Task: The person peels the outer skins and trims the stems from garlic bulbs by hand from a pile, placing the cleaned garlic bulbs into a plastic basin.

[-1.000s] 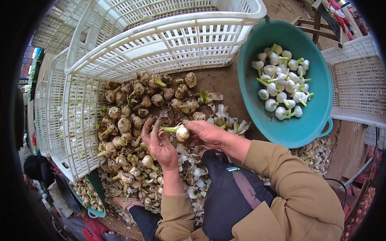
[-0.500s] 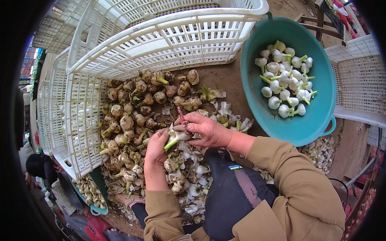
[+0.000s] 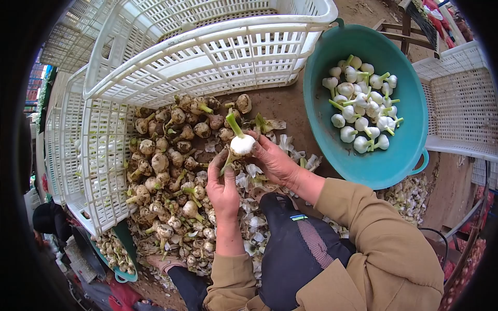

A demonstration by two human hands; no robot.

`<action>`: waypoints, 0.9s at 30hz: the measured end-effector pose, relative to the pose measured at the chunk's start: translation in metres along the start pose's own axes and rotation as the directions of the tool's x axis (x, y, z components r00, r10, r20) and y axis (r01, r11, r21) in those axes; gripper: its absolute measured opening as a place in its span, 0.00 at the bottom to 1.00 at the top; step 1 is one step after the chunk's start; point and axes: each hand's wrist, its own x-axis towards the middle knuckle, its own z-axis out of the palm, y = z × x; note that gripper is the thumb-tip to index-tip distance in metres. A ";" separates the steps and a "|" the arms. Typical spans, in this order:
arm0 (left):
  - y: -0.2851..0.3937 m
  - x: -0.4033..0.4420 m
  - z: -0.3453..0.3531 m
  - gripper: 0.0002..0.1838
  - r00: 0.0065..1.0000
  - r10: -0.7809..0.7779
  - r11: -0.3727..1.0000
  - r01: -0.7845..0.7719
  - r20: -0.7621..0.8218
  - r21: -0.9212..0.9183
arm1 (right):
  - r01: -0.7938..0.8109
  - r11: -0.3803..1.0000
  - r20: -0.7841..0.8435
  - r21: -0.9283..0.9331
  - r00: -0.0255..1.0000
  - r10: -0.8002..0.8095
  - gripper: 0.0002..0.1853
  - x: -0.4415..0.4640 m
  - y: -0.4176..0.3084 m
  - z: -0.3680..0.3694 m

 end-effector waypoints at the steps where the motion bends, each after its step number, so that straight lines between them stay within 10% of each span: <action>1: -0.002 0.001 0.003 0.22 0.995 -0.094 0.982 0.096 0.019 -0.165 | 0.007 1.000 -0.030 -0.021 1.000 -0.008 0.37 -0.001 0.006 0.003; 5: -0.025 0.000 -0.001 0.25 0.999 -0.043 0.996 0.044 -0.013 0.081 | 0.071 0.808 0.049 -0.585 0.997 -0.052 0.28 -0.001 0.007 0.003; 8: -0.010 -0.001 -0.005 0.20 0.997 0.077 0.928 -0.074 0.007 0.366 | 0.241 0.313 0.172 -0.919 0.957 -0.232 0.21 -0.005 -0.023 0.019; 11: -0.013 -0.004 -0.005 0.14 0.980 0.183 0.885 -0.201 0.082 0.420 | 0.297 0.321 0.256 -0.900 0.953 -0.164 0.22 -0.007 -0.030 0.021; 14: -0.009 -0.008 0.002 0.15 0.981 -0.083 0.994 0.095 -0.175 0.057 | 0.172 0.609 0.138 -0.774 0.985 -0.104 0.21 -0.004 -0.020 0.016; 15: -0.004 -0.006 0.001 0.13 0.952 -0.214 0.973 0.188 -0.220 -0.133 | -0.060 0.895 0.011 -0.442 0.997 0.072 0.20 -0.005 -0.011 0.012; 17: -0.009 -0.004 -0.003 0.08 0.909 -0.329 0.882 0.199 -0.255 -0.427 | -0.106 0.992 -0.011 -0.067 0.994 0.105 0.17 -0.005 0.001 0.004; 23: -0.020 -0.017 -0.016 0.06 0.959 -0.158 0.986 0.166 -0.235 0.014 | -0.080 0.991 -0.056 0.109 0.995 0.087 0.15 -0.009 0.000 0.009; 27: -0.002 -0.021 -0.014 0.09 0.990 -0.123 0.934 0.137 -0.064 0.329 | -0.019 0.911 -0.081 -0.413 0.997 -0.016 0.16 -0.008 -0.002 0.008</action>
